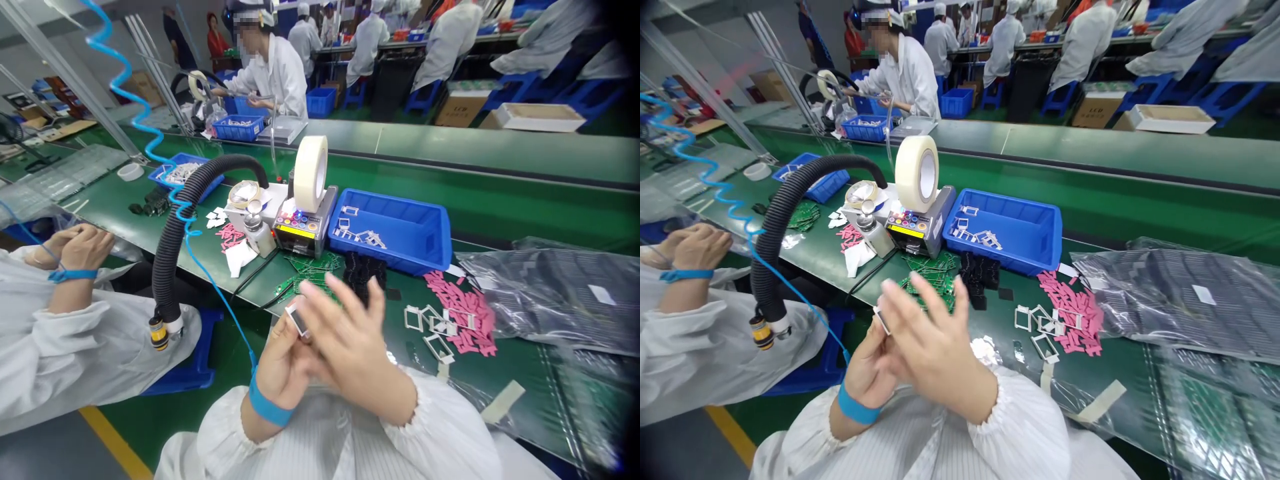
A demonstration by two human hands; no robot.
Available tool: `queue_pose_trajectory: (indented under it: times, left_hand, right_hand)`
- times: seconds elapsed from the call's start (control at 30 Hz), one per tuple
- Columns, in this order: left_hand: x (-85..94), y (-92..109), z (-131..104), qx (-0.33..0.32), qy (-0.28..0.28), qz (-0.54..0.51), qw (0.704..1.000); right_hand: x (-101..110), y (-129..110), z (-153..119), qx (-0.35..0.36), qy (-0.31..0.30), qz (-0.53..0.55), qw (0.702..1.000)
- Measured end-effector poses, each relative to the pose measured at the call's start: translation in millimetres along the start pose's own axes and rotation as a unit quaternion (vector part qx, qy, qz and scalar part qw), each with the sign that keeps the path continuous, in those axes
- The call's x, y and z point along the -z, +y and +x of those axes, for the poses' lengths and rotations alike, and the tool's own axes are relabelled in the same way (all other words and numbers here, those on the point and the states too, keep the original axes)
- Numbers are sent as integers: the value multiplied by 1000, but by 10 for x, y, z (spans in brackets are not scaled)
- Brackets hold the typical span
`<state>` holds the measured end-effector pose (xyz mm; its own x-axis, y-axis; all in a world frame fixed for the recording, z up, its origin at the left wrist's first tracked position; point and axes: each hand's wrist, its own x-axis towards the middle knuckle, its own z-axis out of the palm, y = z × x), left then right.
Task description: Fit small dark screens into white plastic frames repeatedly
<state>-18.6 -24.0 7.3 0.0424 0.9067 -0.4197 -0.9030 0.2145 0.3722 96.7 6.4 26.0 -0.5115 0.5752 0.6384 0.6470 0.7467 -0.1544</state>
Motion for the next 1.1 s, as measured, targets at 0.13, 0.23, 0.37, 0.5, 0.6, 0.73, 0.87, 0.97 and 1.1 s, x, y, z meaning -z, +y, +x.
queue_pose_trajectory:
  times: [0.13, 0.23, 0.37, 0.5, 0.6, 0.73, 0.87, 0.97, 1.1]
  left_hand:
    - [-6, 56, 69, 40, 96, -34, 994]
    - [-13, 94, 107, 5, 105, -40, 994]
    - [-21, 129, 66, -19, 52, -36, 998]
    - [-62, 102, -40, -7, -80, -38, 996]
    - [-113, 59, -93, 1, -136, -37, 990]
    - [-175, 20, -101, -1, -142, -21, 990]
    - [-208, 7, -98, 2, -130, -8, 991]
    - [-218, 5, -102, -8, -114, 9, 993]
    - [-223, 6, -100, -29, -83, 33, 996]
  right_hand:
    - [-115, -6, -150, 96, -136, -15, 986]
    - [-144, 6, -257, 130, -162, 14, 978]
    - [3, 50, -298, 129, -80, 105, 983]
    - [233, 103, -169, -19, 37, 172, 984]
    - [332, 134, -46, -93, 57, 196, 974]
    - [360, 156, 50, -127, 72, 222, 964]
    - [345, 155, 114, -148, 60, 235, 959]
    - [333, 146, 161, -165, 52, 241, 955]
    - [340, 131, 205, -208, 24, 271, 940]
